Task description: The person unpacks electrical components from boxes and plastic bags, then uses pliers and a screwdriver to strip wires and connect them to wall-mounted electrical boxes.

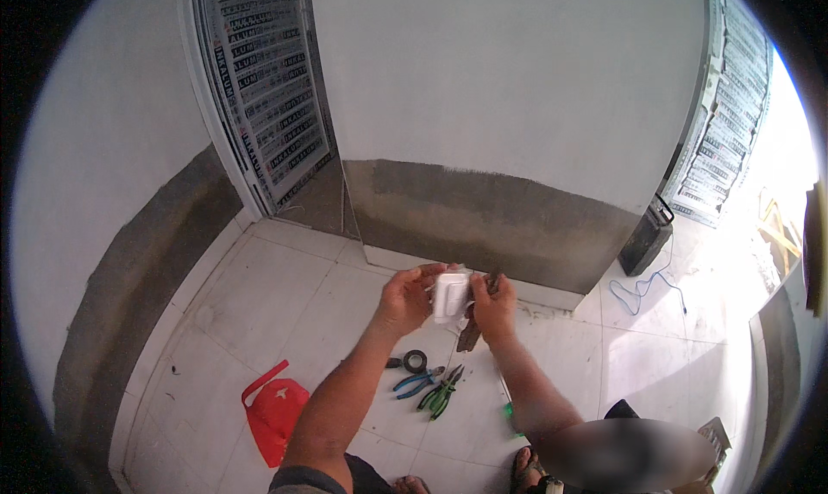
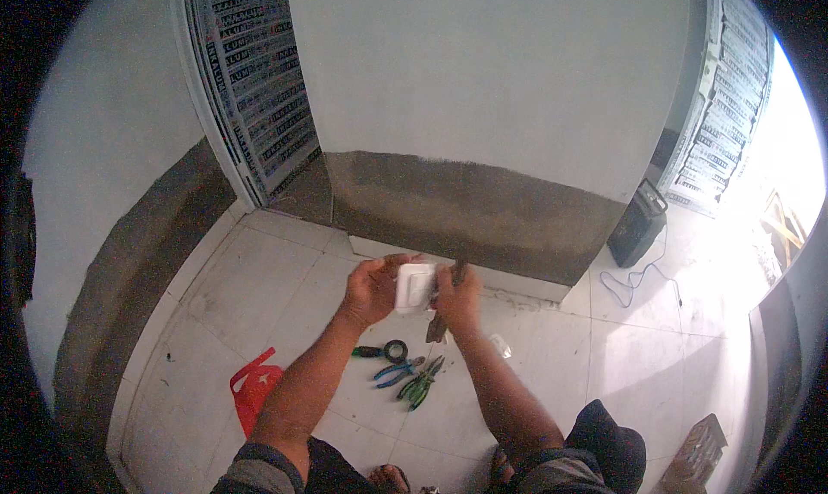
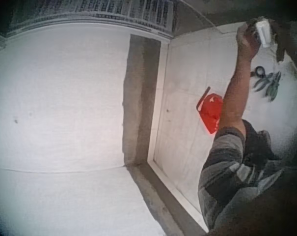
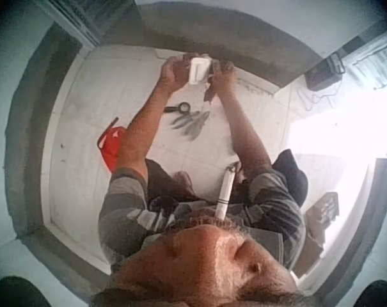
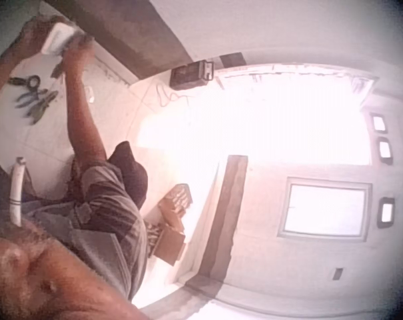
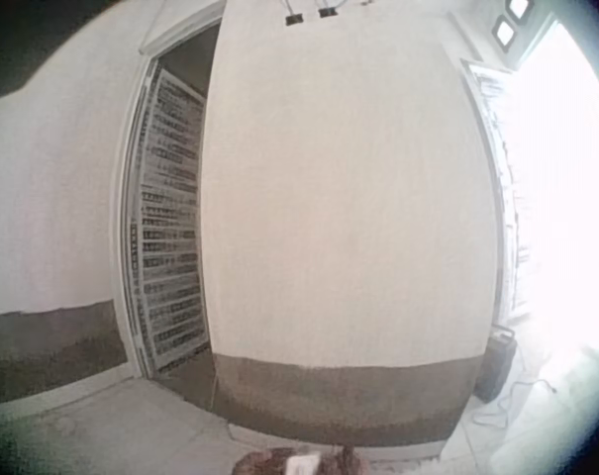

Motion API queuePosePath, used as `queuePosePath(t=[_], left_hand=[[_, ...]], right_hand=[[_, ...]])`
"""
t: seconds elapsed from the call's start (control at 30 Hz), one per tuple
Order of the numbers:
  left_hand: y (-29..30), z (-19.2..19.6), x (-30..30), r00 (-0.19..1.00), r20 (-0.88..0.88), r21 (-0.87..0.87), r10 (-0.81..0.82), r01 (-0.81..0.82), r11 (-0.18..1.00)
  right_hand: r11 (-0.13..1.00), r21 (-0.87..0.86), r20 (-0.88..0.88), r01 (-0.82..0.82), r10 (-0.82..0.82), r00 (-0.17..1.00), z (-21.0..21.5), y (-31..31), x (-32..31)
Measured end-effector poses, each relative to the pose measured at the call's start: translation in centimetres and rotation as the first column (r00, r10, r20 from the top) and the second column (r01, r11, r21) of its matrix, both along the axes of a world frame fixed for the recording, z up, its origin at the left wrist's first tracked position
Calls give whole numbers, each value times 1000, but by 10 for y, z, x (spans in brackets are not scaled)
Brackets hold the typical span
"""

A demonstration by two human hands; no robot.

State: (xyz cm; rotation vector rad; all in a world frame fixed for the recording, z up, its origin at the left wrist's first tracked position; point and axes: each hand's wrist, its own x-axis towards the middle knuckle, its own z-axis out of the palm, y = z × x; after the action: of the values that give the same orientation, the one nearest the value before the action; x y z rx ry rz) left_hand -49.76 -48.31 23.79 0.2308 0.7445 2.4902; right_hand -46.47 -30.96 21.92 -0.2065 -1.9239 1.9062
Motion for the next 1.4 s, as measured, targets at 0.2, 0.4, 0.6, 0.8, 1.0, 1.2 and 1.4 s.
queuePosePath(t=[0.2, 0.4, 0.6, 0.8, 1.0, 1.2, 1.4], left_hand=[[7, 4, -8, 804, -594, -721, -28, -517, 462], [20, -15, -13, 478, -873, -483, -92, -827, 289], [31, -16, -6, 477, -878, -442, -33, -782, 440], [28, -16, -11, 630, -776, -505, 9, -631, 589], [20, -2, -8, 970, -236, -731, 64, -220, 646], [19, -2, -9, 985, 39, -590, -169, 159, 792], [23, -5, -2, 981, -52, -666, -189, 107, 738]], right_hand=[[990, 126, -79, 68, -59, 995, -29, 17, -19], [915, 377, -132, 142, -99, 986, -34, 25, -25], [841, 494, -198, 223, -141, 970, -19, 28, -23], [990, 105, 114, 91, -103, 988, -33, 42, -36], [1000, -4, -47, -1, 1, 999, -14, 33, -15], [973, 230, -219, 12, 40, 975, -7, 24, -9], [813, 545, -301, 203, -37, 953, 3, 25, -9]])
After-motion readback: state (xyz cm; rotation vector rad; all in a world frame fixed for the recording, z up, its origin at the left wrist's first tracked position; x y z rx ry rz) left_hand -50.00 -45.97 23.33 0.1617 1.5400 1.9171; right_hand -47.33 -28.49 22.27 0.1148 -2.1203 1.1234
